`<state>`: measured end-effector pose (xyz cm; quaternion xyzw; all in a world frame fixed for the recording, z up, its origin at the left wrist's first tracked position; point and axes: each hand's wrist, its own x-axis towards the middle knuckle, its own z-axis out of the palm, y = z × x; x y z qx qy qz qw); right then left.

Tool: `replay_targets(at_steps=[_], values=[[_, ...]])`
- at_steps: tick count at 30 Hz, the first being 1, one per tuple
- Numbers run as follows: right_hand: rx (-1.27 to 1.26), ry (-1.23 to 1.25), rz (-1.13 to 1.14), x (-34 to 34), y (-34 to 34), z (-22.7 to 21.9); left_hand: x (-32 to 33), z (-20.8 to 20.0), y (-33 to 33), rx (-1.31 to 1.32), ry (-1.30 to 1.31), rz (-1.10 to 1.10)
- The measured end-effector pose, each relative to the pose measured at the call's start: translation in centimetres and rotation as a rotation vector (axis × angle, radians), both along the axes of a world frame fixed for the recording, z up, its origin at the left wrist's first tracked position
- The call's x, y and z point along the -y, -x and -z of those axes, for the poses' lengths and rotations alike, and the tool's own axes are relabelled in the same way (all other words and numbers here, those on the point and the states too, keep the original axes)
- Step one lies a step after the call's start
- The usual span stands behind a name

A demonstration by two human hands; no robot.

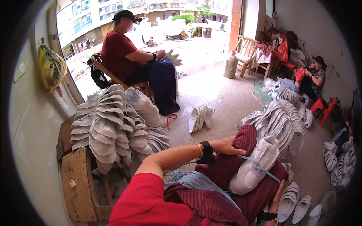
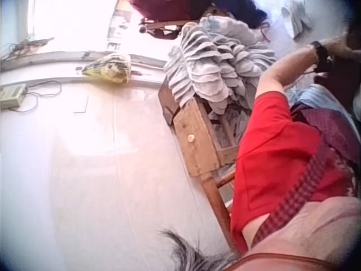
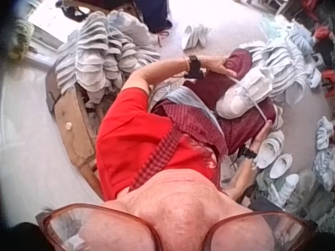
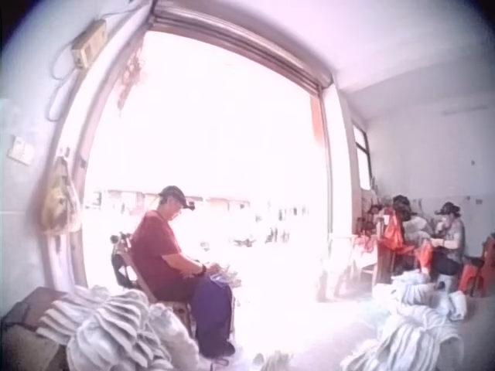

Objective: Insert and thread laces into a new sneaker.

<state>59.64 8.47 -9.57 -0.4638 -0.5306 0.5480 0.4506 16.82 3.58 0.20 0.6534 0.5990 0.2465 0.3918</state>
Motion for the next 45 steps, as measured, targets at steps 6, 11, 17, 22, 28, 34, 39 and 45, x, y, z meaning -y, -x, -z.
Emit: replay_targets(at_steps=[6, 11, 17, 22, 28, 34, 39, 45], values=[[-0.072, 0.112, 0.009, 2.6, 2.0, -1.4, 0.7, 0.2, 0.2, -0.033, 0.006, -0.034], [-0.006, 0.088, 0.040, 2.5, 1.6, -1.5, 0.0, 0.9, 0.5, -0.049, 0.026, -0.029], [0.083, 0.071, 0.031, 1.0, 3.7, -2.2, 1.1, 0.0, 0.5, -0.077, 0.020, -0.037], [0.161, 0.060, 0.013, 0.7, 0.6, 1.7, 1.2, -0.6, -0.1, -0.056, 0.014, -0.052], [0.252, 0.014, 0.034, 1.8, 0.5, 3.2, 0.9, -0.2, 0.1, -0.039, -0.006, -0.037], [0.363, -0.067, 0.018, 1.2, 0.8, 2.8, 0.5, 0.0, 0.2, -0.010, -0.056, -0.033], [0.426, -0.160, 0.047, -1.2, 0.1, -0.2, 0.4, -2.5, -0.8, -0.125, 0.109, 0.018], [0.413, -0.751, 0.284, -0.2, 1.8, -9.6, 0.3, -0.8, 0.2, -0.124, 0.037, -0.028]])
